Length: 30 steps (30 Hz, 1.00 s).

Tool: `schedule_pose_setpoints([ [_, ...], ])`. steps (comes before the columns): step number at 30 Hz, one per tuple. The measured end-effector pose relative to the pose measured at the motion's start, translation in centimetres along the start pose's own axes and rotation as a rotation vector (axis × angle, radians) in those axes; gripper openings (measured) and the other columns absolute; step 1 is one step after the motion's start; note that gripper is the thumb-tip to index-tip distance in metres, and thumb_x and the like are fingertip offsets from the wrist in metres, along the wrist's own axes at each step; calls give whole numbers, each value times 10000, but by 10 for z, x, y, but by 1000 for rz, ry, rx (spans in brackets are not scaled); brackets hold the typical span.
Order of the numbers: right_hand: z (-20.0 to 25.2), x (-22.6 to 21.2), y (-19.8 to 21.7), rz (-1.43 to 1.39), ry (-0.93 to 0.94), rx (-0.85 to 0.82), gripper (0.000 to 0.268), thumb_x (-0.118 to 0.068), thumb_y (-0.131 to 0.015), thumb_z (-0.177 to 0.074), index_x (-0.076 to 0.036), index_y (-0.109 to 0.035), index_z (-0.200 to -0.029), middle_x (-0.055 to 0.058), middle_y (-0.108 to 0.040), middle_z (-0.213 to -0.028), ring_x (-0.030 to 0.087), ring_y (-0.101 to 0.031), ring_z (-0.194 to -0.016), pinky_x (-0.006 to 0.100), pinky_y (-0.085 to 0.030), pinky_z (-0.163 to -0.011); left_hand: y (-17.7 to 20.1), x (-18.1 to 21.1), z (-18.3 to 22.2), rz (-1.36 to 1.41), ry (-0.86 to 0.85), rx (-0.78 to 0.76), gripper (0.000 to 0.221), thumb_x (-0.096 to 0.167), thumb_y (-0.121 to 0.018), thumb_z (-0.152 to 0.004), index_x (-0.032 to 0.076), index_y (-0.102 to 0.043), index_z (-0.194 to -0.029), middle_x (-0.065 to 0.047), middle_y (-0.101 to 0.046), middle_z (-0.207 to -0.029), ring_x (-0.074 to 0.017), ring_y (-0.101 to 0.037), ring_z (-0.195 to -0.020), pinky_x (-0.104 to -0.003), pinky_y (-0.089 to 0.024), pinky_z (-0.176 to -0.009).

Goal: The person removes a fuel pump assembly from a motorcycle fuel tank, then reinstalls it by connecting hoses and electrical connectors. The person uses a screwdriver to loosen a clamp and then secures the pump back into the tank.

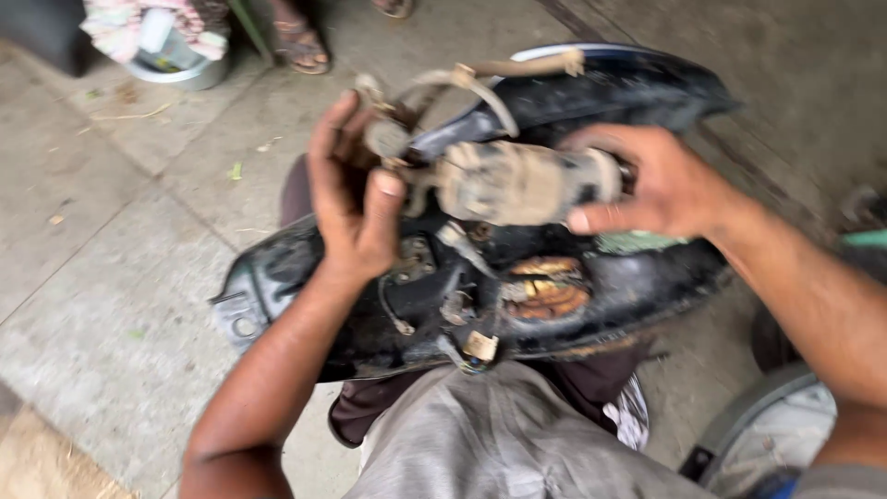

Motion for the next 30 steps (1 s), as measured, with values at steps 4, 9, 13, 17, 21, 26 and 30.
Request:
schedule_pose_setpoints([
  [4, 5, -8, 1, -475, -168, -116, 654, -256, -739, -858, 30, -621, -1433, 150, -730, -1017, 189, -665, -700, 328, -565, -574, 3, -8, -9, -34, 81, 76, 553, 270, -557, -1120, 71, -294, -1563, -131, -531, -1430, -201, -540, -1222, -339, -474, -1047],
  [9, 5, -82, 6, -659, 170, -231, 751, -133, -580, -859, 59, -383, -1558, 147, -601, -1208, 229, -693, -977, 348, -605, -818, 24, -16, -12, 6, 59, 277, 462, 375, -474, -1197, 69, -378, -1529, -119, -528, -1410, -195, -548, -1300, -379, -481, -1167],
  [13, 7, -104, 11, -592, 310, -213, 803, -88, -590, -816, 47, -332, -1565, 128, -518, -1227, 256, -684, -1057, 393, -614, -928, 34, -24, -14, 240, 138, 386, 530, 370, -509, -1163, 57, -359, -1564, -148, -544, -1360, -216, -552, -1261, -419, -493, -1164],
  [17, 3, -112, 6, -366, 445, -81, 754, 1, -583, -849, 31, -295, -1546, 157, -510, -1294, 251, -646, -1133, 406, -612, -1022, 37, -25, -12, 352, 86, 459, 667, 394, -635, -1065, 61, -342, -1563, -145, -529, -1378, -248, -546, -1275, -440, -473, -1167],
  [21, 3, -86, -6, -215, 521, 28, 628, 63, -623, -873, 9, -337, -1429, 173, -527, -1259, 203, -662, -1074, 333, -658, -873, 26, -10, -8, 319, 55, 473, 901, 375, -822, -952, 134, -250, -1606, -120, -482, -1460, -280, -526, -1345, -499, -486, -1181],
  [26, 15, -107, -16, -283, 686, 113, 628, 87, -618, -865, -96, -319, -1386, 154, -470, -1255, 229, -642, -1134, 385, -655, -901, 26, -5, -2, 355, 41, 460, 1016, 329, -902, -916, 156, -207, -1637, -139, -481, -1469, -284, -492, -1377, -446, -413, -1222],
  [30, 30, -115, -27, -678, 549, 148, 655, 29, -628, -834, -178, -339, -1384, 180, -386, -1334, 293, -572, -1259, 583, -635, -1060, 23, 2, -4, 430, 88, 477, 1076, 337, -920, -889, 172, -192, -1665, -146, -481, -1465, -286, -502, -1413, -426, -424, -1230],
])
Point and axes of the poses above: each hand's wrist, its own z-axis away from the middle knuckle, its own y-axis out of the back of the hand, x = y × z, the point moved 6 cm from there along -z, towards the middle knuckle
